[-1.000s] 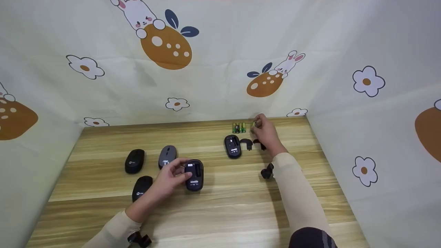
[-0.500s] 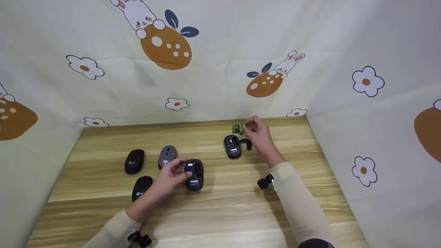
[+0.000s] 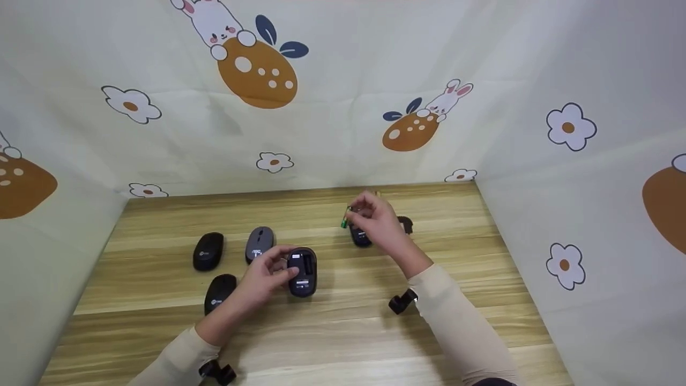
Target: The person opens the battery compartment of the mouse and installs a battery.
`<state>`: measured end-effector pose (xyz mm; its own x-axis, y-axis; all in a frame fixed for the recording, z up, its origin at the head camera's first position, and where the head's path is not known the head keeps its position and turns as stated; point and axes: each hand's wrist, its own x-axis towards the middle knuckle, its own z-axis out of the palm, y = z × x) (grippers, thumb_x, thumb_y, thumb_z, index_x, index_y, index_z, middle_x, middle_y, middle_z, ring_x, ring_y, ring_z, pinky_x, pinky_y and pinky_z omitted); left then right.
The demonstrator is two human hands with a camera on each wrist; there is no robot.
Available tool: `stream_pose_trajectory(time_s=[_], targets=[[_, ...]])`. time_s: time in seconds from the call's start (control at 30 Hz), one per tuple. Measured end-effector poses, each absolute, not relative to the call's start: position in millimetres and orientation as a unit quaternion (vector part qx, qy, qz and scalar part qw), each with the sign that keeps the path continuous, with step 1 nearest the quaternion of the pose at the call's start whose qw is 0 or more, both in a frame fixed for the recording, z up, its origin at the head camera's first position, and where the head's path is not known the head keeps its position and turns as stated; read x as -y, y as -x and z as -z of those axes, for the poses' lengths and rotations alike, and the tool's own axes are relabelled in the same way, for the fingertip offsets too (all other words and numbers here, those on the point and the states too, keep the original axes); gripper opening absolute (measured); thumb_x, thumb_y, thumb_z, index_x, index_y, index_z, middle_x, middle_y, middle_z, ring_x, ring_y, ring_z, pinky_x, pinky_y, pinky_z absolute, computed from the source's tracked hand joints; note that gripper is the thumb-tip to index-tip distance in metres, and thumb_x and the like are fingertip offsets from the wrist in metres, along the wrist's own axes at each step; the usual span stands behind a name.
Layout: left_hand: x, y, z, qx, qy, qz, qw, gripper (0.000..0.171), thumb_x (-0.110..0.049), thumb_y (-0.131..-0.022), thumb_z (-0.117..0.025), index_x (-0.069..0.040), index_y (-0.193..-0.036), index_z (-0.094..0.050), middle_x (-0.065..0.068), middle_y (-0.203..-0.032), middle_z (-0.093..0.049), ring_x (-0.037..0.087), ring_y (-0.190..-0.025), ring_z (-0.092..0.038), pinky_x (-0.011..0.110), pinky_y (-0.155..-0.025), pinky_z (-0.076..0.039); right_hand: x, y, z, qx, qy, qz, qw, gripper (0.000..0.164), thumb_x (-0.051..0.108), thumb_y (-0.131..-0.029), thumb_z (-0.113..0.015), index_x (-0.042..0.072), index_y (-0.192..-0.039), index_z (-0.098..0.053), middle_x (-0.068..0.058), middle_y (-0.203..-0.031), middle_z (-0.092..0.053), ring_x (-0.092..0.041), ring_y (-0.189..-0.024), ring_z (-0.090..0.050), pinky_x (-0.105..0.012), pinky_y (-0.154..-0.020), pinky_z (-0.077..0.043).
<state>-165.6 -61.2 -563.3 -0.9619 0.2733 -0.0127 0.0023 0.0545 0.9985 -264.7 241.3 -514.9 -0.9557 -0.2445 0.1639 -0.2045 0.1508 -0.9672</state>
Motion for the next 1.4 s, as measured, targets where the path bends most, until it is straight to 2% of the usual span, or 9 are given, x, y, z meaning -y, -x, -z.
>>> stream_pose_trajectory(time_s=[0.17, 0.33, 0.47, 0.57, 0.63, 0.73, 1.0, 1.2, 1.4], targets=[[60.8, 165.1, 562.4, -0.72, -0.093, -0.68, 0.101, 0.048, -0.006, -0.097, -0.08, 0.0, -0.143, -0.067, 0.011, -0.111, -0.074, 0.025, -0.101, -0.072, 0.033, -0.089, -0.065, -224.3, 246.8, 506.1, -0.753, 0.174, 0.633, 0.039, 0.017, 0.0, -0.102, -0.077, -0.006, -0.115, -0.069, -0.015, -0.106, -0.073, -0.023, -0.091, -0.076, -0.034, -0.079, -0.066], [59.8, 165.3, 561.8, -0.721, -0.09, -0.679, 0.104, 0.048, -0.006, -0.097, -0.08, 0.0, -0.143, -0.067, 0.009, -0.112, -0.074, 0.024, -0.103, -0.073, 0.033, -0.089, -0.065, -209.3, 230.8, 500.7, -0.755, 0.213, 0.618, 0.056, 0.014, 0.002, -0.102, -0.077, -0.002, -0.113, -0.07, -0.012, -0.1, -0.074, -0.029, -0.087, -0.076, -0.034, -0.073, -0.066], [59.5, 165.2, 561.8, -0.719, -0.088, -0.681, 0.11, 0.05, -0.006, -0.097, -0.08, 0.001, -0.144, -0.066, 0.011, -0.113, -0.074, 0.024, -0.104, -0.073, 0.035, -0.09, -0.066, -198.0, 221.1, 499.4, -0.752, 0.241, 0.61, 0.069, 0.013, 0.002, -0.102, -0.077, -0.001, -0.113, -0.071, -0.012, -0.099, -0.074, -0.034, -0.087, -0.075, -0.035, -0.076, -0.066], [59.5, 165.1, 561.7, -0.718, -0.085, -0.681, 0.117, 0.051, -0.007, -0.098, -0.08, 0.001, -0.145, -0.064, 0.013, -0.114, -0.074, 0.025, -0.105, -0.073, 0.037, -0.091, -0.066, -192.0, 215.7, 499.9, -0.766, 0.258, 0.585, 0.07, 0.012, 0.004, -0.101, -0.079, 0.004, -0.112, -0.073, -0.009, -0.099, -0.075, -0.035, -0.087, -0.074, -0.036, -0.076, -0.066], [59.3, 164.8, 561.4, -0.719, -0.087, -0.68, 0.118, 0.051, -0.008, -0.098, -0.08, 0.001, -0.146, -0.064, 0.014, -0.117, -0.074, 0.025, -0.106, -0.074, 0.037, -0.092, -0.066, -189.2, 212.7, 500.8, -0.777, 0.271, 0.564, 0.067, 0.013, 0.007, -0.1, -0.081, 0.008, -0.111, -0.075, -0.006, -0.1, -0.075, -0.034, -0.088, -0.073, -0.036, -0.077, -0.066], [58.7, 164.2, 560.8, -0.721, -0.088, -0.678, 0.116, 0.051, -0.009, -0.098, -0.08, 0.001, -0.146, -0.064, 0.014, -0.122, -0.074, 0.025, -0.107, -0.074, 0.036, -0.092, -0.066, -186.5, 209.9, 503.9, -0.789, 0.289, 0.539, 0.057, 0.014, 0.01, -0.099, -0.084, 0.011, -0.11, -0.076, -0.003, -0.1, -0.074, -0.023, -0.086, -0.071, -0.032, -0.077, -0.062], [57.6, 164.1, 559.5, -0.715, -0.1, -0.685, 0.1, 0.05, -0.007, -0.097, -0.08, 0.002, -0.144, -0.065, 0.015, -0.123, -0.074, 0.027, -0.104, -0.074, 0.035, -0.092, -0.066, -181.9, 204.7, 510.5, -0.802, 0.343, 0.488, 0.02, 0.012, 0.012, -0.099, -0.084, 0.013, -0.108, -0.077, 0.001, -0.1, -0.072, -0.017, -0.088, -0.067, -0.028, -0.076, -0.059], [56.6, 164.9, 558.6, -0.708, -0.103, -0.693, 0.088, 0.05, -0.005, -0.097, -0.08, 0.002, -0.144, -0.065, 0.014, -0.124, -0.073, 0.027, -0.104, -0.073, 0.033, -0.089, -0.066, -179.8, 200.1, 517.1, -0.802, 0.321, 0.503, 0.001, 0.006, 0.013, -0.099, -0.084, 0.015, -0.104, -0.08, -0.001, -0.103, -0.069, -0.018, -0.092, -0.066, -0.029, -0.079, -0.059], [54.7, 164.1, 559.1, -0.709, -0.109, -0.692, 0.078, 0.048, -0.003, -0.097, -0.08, 0.003, -0.143, -0.066, 0.013, -0.12, -0.074, 0.028, -0.1, -0.071, 0.03, -0.085, -0.064, -174.5, 193.5, 523.9, -0.773, 0.239, 0.585, 0.053, 0.004, 0.004, -0.101, -0.078, 0.007, -0.104, -0.076, -0.009, -0.113, -0.074, -0.025, -0.11, -0.069, -0.038, -0.096, -0.062]])
